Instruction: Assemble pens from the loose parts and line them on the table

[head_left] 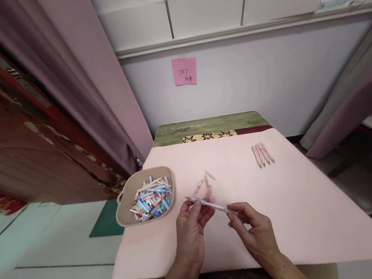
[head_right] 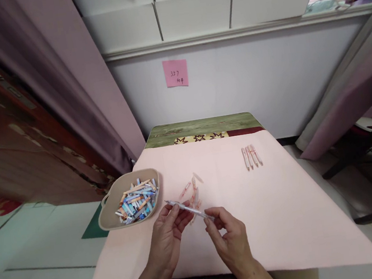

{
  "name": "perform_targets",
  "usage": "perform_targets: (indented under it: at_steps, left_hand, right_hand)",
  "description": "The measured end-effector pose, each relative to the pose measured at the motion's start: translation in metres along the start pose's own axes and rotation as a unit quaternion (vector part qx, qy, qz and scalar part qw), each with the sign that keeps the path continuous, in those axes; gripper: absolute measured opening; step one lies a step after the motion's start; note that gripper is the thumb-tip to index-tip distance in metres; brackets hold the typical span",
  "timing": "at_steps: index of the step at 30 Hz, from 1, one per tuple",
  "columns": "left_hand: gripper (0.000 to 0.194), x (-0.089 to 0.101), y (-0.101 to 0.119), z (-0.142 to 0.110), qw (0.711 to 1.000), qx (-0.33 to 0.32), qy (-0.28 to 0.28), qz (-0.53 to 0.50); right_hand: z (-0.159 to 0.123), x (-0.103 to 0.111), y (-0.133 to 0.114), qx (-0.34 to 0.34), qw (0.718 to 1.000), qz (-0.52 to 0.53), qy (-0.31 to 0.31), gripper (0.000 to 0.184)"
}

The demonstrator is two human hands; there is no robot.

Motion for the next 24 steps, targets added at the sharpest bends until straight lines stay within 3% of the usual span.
perform_targets:
  at_steps: [9, 11, 14, 18, 24]
  left_hand:
    - [0.028, -0.005, 0.001, -0.004, 0.999, -0.020, -0.016, 0.030]
    - [0.028, -0.004, 0.001, -0.004, 0.999, -0.022, -0.012, 0.026]
    - [0.028, -0.001, 0.001, -0.002, 1.000, -0.021, -0.003, 0.013]
    - [0.029, -0.001, 0.001, -0.001, 1.000, -0.016, -0.004, 0.018]
    - [0.031, -0.001, -0.002, -0.001, 1.000, -0.012, -0.006, 0.025]
  right_hand:
    - [-0.004, -0.006, 0.017, -0.070, 0.996, 0.037, -0.028, 0.030]
    - [-0.003, -0.007, 0.015, -0.059, 0.997, 0.032, -0.027, 0.029]
    - [-0.003, -0.007, 0.008, -0.019, 0.999, 0.008, -0.026, 0.042]
    - [-0.005, -0.011, 0.006, -0.007, 0.999, -0.009, -0.047, 0.015]
    - [-0.007, -0.011, 0.011, -0.026, 0.996, -0.044, -0.077, 0.027]
Point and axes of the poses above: each hand's wrist, its own z-axis towards the middle knuckle, its own x-axis out of the back of the hand, y = z × x, the point moved 10 cm from there along z, towards the middle knuckle, and after that the axes turned 12 degrees about x, right-handed, at the moved point
